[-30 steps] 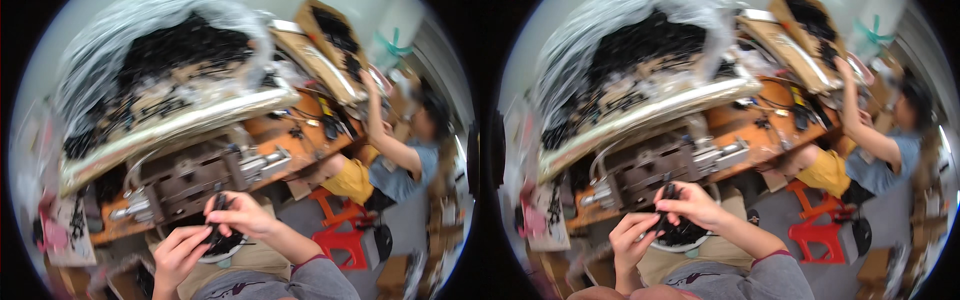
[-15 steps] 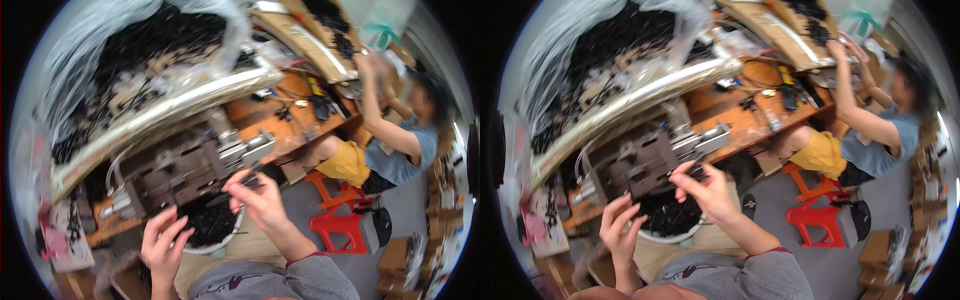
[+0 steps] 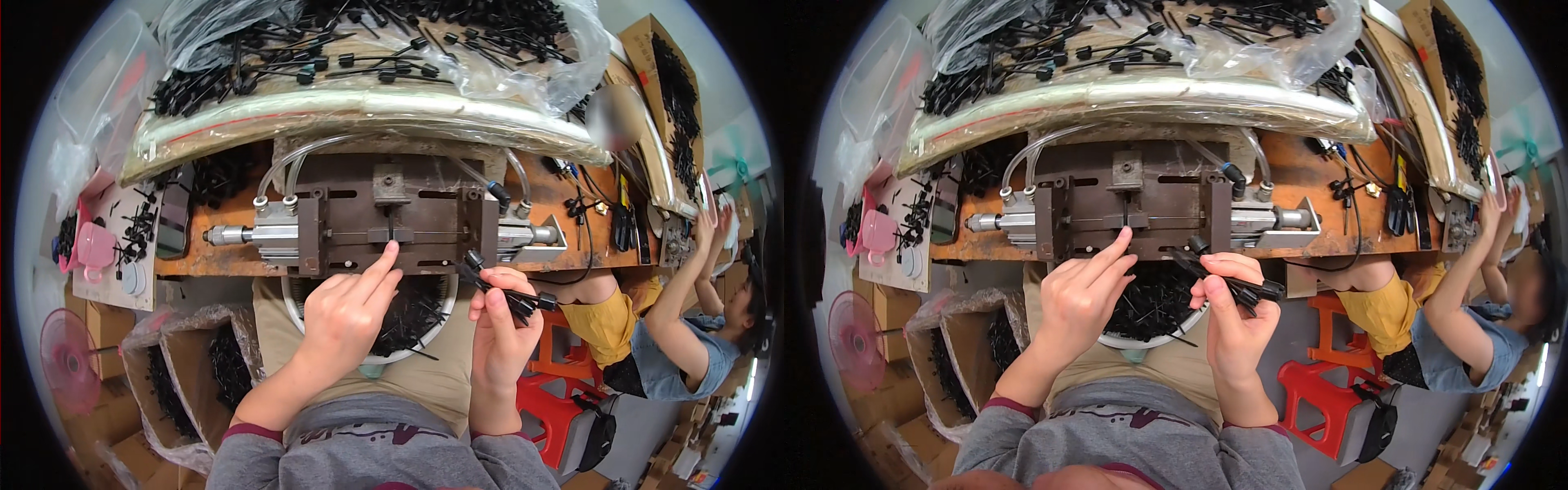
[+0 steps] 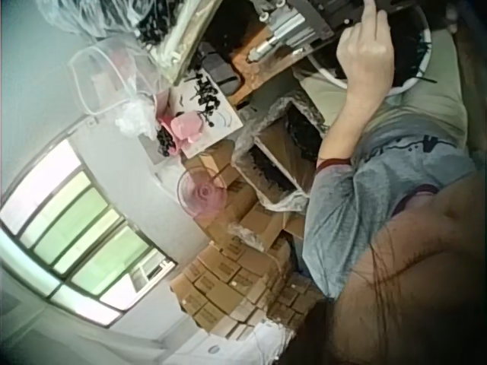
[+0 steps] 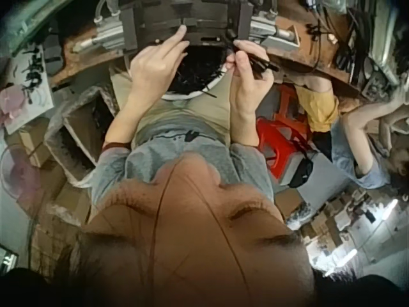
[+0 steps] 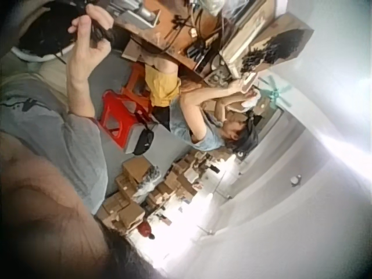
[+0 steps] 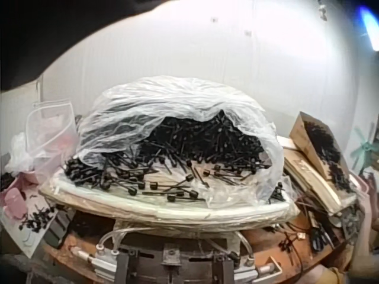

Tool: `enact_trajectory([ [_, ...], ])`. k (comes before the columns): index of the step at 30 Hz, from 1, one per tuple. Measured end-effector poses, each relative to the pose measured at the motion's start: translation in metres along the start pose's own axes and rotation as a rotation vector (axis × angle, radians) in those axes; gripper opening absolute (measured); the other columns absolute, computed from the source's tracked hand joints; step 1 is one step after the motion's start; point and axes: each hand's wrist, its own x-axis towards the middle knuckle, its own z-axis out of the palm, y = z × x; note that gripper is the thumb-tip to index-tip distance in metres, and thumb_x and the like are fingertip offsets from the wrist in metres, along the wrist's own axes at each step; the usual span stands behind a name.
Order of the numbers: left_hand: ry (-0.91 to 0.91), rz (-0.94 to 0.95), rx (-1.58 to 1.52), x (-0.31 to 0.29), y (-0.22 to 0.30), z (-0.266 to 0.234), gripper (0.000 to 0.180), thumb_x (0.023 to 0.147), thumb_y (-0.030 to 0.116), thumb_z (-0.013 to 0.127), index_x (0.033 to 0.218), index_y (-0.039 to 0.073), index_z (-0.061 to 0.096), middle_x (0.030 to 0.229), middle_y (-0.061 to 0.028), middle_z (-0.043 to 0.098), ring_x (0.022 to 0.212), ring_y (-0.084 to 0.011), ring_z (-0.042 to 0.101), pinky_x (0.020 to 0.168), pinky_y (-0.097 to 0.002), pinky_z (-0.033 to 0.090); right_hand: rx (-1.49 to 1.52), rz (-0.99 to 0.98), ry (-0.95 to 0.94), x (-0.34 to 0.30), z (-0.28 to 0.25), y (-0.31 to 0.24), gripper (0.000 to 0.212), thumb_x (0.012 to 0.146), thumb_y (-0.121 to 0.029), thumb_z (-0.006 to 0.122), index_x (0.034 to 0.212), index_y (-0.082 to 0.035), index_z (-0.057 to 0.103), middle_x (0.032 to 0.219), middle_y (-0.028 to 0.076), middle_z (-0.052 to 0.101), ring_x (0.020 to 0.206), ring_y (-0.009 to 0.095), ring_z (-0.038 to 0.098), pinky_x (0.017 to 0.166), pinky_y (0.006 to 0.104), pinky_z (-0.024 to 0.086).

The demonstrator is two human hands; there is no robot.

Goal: Assembling black plastic components using a pneumatic jig or machine.

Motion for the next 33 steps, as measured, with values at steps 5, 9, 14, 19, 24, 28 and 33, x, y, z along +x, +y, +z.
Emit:
enact_trajectory([
  [5, -0.026, -0.014, 0.006, 0.006, -0.004, -0.001, 0.025, 0.067, 0.007, 0.076, 0.090, 0.003, 0.069, 0.119, -0.0110, 0.065, 0.062, -0.0186, 0.063, 0.059, -0.0284, 0.049, 0.020, 0.024, 0.008, -0.001, 0.004, 0.004, 0.016, 0.089, 0.003, 0.059, 0.105, 0.004, 0.060, 0.109, 0.017, 0.057, 0.075, 0.017, 0.062, 0.063, 0.0268, 0.052],
  [9, -0.032, -0.044, 0.022, 0.006, -0.003, 0.001, 0.025, 0.066, 0.009, 0.077, 0.089, 0.004, 0.069, 0.119, -0.0095, 0.065, 0.057, -0.0179, 0.062, 0.057, -0.0277, 0.049, 0.011, 0.001, 0.006, 0.000, 0.005, 0.006, 0.015, 0.089, 0.002, 0.059, 0.104, 0.004, 0.059, 0.110, 0.019, 0.058, 0.076, 0.020, 0.065, 0.064, 0.0289, 0.055],
  [14, -0.056, -0.060, 0.043, 0.007, -0.001, 0.001, 0.026, 0.065, 0.010, 0.077, 0.089, 0.005, 0.069, 0.118, -0.0089, 0.066, 0.055, -0.0176, 0.061, 0.055, -0.0272, 0.049, 0.025, 0.041, 0.027, -0.001, 0.009, 0.012, 0.015, 0.090, 0.002, 0.059, 0.104, 0.005, 0.059, 0.112, 0.022, 0.058, 0.080, 0.027, 0.068, 0.069, 0.0339, 0.059],
  [19, -0.054, -0.054, 0.013, 0.008, -0.002, -0.004, 0.027, 0.067, 0.012, 0.078, 0.091, 0.005, 0.069, 0.115, -0.0083, 0.067, 0.057, -0.0179, 0.062, 0.054, -0.0266, 0.048, 0.074, 0.048, 0.094, -0.002, 0.017, 0.019, 0.018, 0.090, 0.002, 0.058, 0.108, 0.004, 0.058, 0.114, 0.021, 0.059, 0.088, 0.029, 0.068, 0.077, 0.0365, 0.059],
  [24, 0.212, 0.188, -0.155, -0.001, 0.020, -0.010, 0.031, 0.069, 0.014, 0.080, 0.096, 0.005, 0.065, 0.093, -0.0064, 0.067, 0.071, -0.0194, 0.064, 0.056, -0.0291, 0.049, 0.116, 0.063, 0.114, -0.007, 0.028, 0.029, 0.018, 0.092, 0.002, 0.056, 0.110, 0.003, 0.057, 0.117, 0.020, 0.059, 0.094, 0.030, 0.067, 0.087, 0.0404, 0.055],
  [28, 0.244, 0.185, -0.178, 0.006, 0.025, -0.008, 0.036, 0.067, 0.011, 0.079, 0.098, 0.005, 0.062, 0.089, -0.0070, 0.066, 0.068, -0.0218, 0.064, 0.057, -0.0302, 0.051, 0.062, 0.083, 0.057, -0.024, 0.041, 0.037, 0.016, 0.093, 0.003, 0.052, 0.109, 0.003, 0.054, 0.120, 0.020, 0.056, 0.099, 0.032, 0.065, 0.092, 0.0416, 0.052],
  [33, 0.167, 0.089, -0.371, -0.002, 0.022, -0.012, 0.040, 0.068, 0.007, 0.079, 0.103, 0.002, 0.061, 0.085, -0.0089, 0.066, 0.069, -0.0230, 0.064, 0.056, -0.0302, 0.051, 0.062, 0.030, -0.016, -0.020, 0.041, 0.036, 0.017, 0.096, -0.002, 0.051, 0.111, 0.004, 0.053, 0.118, 0.021, 0.058, 0.098, 0.032, 0.066, 0.088, 0.0397, 0.053],
])
